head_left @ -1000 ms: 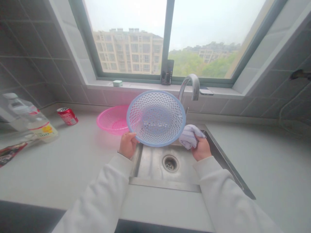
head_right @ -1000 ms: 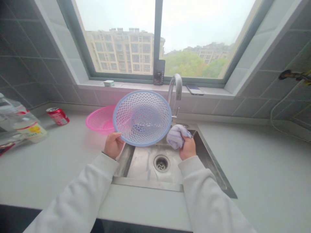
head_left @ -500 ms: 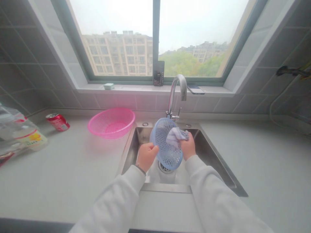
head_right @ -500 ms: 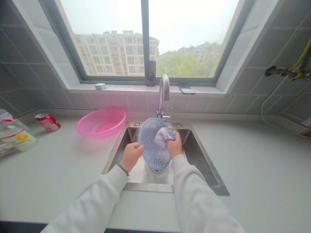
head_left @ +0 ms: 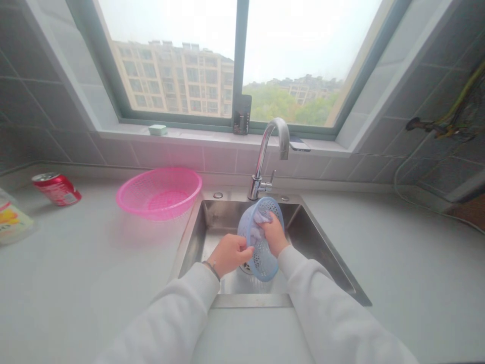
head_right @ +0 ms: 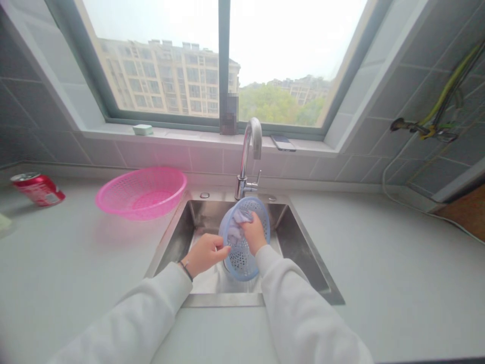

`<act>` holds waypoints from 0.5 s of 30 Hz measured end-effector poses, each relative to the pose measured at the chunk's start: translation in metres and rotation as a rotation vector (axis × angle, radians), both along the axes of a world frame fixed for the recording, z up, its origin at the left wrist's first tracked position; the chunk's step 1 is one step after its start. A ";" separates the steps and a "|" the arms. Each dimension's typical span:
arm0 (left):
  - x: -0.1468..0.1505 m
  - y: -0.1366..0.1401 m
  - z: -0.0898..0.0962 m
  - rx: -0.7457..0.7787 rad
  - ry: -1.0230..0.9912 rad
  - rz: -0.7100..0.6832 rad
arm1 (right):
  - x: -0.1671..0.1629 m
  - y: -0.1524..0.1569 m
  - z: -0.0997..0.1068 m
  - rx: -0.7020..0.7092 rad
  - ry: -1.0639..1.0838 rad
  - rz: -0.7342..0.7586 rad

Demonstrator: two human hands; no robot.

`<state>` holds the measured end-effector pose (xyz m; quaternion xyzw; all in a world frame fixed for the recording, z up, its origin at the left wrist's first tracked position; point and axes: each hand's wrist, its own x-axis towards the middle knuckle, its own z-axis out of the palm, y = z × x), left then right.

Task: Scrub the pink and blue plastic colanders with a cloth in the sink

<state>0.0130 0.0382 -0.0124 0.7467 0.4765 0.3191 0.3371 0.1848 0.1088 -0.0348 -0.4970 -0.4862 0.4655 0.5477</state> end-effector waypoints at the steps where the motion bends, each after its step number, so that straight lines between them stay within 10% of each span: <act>1: 0.001 0.000 0.000 -0.002 0.004 0.001 | -0.001 -0.001 0.002 -0.006 0.002 -0.026; 15: 0.004 0.001 0.003 -0.013 0.042 -0.015 | -0.006 -0.007 0.008 -0.143 0.371 0.040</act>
